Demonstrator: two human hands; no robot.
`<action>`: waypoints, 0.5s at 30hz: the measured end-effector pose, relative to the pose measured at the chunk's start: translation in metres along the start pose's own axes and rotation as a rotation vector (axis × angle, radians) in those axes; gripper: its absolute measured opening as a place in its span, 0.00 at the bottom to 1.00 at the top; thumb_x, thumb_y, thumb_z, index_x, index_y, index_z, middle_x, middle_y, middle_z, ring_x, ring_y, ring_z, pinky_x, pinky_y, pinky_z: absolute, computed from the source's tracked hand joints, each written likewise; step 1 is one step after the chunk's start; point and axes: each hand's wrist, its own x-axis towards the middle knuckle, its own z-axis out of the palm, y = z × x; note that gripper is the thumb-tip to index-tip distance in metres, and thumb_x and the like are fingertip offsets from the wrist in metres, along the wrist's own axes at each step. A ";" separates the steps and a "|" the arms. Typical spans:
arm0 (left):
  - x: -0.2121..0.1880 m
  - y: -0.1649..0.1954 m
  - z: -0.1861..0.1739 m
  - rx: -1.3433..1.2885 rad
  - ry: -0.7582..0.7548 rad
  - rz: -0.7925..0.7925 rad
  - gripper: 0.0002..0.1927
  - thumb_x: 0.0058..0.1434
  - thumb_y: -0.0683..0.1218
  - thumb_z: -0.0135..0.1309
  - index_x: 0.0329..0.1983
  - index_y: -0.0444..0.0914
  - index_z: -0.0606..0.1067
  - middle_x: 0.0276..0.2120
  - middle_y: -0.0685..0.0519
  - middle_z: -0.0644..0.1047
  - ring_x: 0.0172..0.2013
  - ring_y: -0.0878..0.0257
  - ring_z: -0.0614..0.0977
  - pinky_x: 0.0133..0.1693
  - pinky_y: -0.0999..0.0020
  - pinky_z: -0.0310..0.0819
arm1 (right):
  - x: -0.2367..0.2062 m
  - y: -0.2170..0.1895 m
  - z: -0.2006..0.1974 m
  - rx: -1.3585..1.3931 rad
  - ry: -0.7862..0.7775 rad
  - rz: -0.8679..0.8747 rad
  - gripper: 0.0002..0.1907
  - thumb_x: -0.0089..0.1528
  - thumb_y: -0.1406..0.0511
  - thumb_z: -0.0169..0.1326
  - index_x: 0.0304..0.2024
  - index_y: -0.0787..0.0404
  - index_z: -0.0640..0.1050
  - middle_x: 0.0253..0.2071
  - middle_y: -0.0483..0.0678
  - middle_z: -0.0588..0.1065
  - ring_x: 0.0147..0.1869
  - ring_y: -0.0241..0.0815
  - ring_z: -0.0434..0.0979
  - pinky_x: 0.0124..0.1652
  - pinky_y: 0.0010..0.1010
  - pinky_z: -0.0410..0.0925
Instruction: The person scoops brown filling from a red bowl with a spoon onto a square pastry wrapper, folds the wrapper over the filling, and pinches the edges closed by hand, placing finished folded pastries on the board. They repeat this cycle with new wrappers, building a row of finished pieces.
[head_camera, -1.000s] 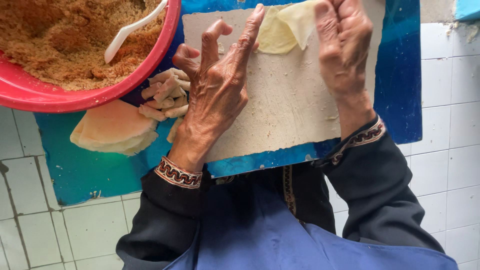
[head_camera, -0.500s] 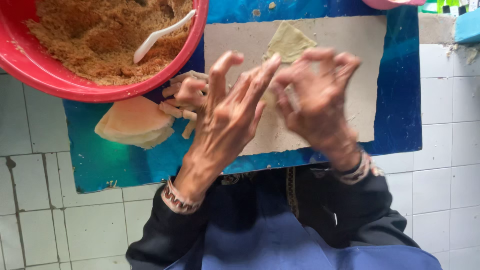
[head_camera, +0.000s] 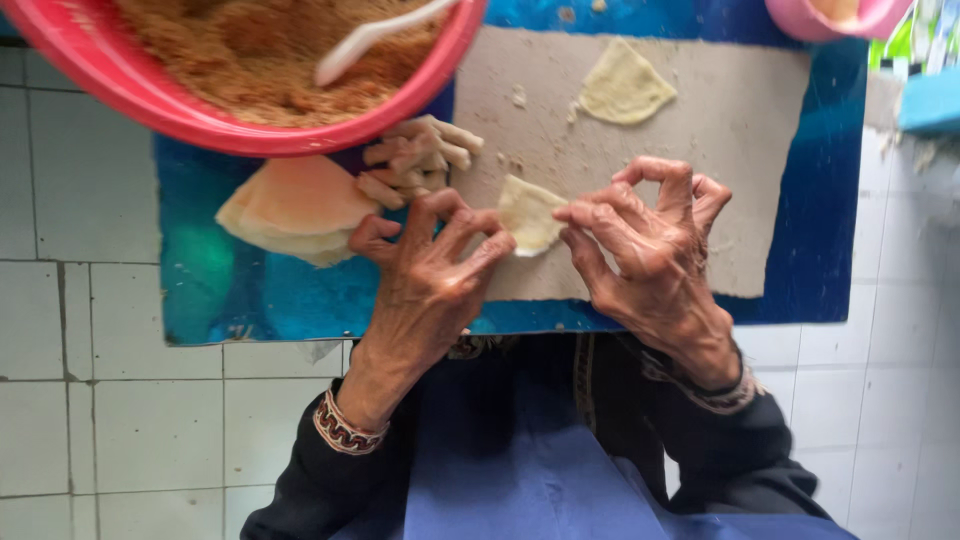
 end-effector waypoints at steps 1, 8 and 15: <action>0.001 -0.003 0.001 -0.061 0.014 0.000 0.13 0.56 0.40 0.61 0.43 0.46 0.78 0.47 0.63 0.77 0.55 0.58 0.73 0.53 0.45 0.54 | 0.008 0.000 -0.003 0.000 -0.037 -0.037 0.12 0.58 0.66 0.67 0.44 0.50 0.83 0.42 0.37 0.80 0.59 0.45 0.68 0.59 0.46 0.49; 0.006 -0.003 -0.008 -0.093 0.082 -0.018 0.07 0.55 0.44 0.61 0.36 0.45 0.77 0.44 0.62 0.77 0.56 0.59 0.72 0.53 0.43 0.52 | 0.111 0.004 -0.017 -0.135 0.155 -0.349 0.03 0.70 0.67 0.64 0.45 0.53 0.82 0.45 0.41 0.77 0.60 0.46 0.69 0.62 0.49 0.50; 0.008 -0.010 -0.005 -0.035 0.105 0.029 0.05 0.59 0.42 0.59 0.36 0.40 0.75 0.43 0.57 0.77 0.59 0.54 0.71 0.51 0.48 0.61 | 0.210 -0.008 0.029 -0.164 -0.256 -0.288 0.06 0.63 0.58 0.63 0.38 0.50 0.86 0.38 0.46 0.76 0.47 0.50 0.74 0.44 0.49 0.60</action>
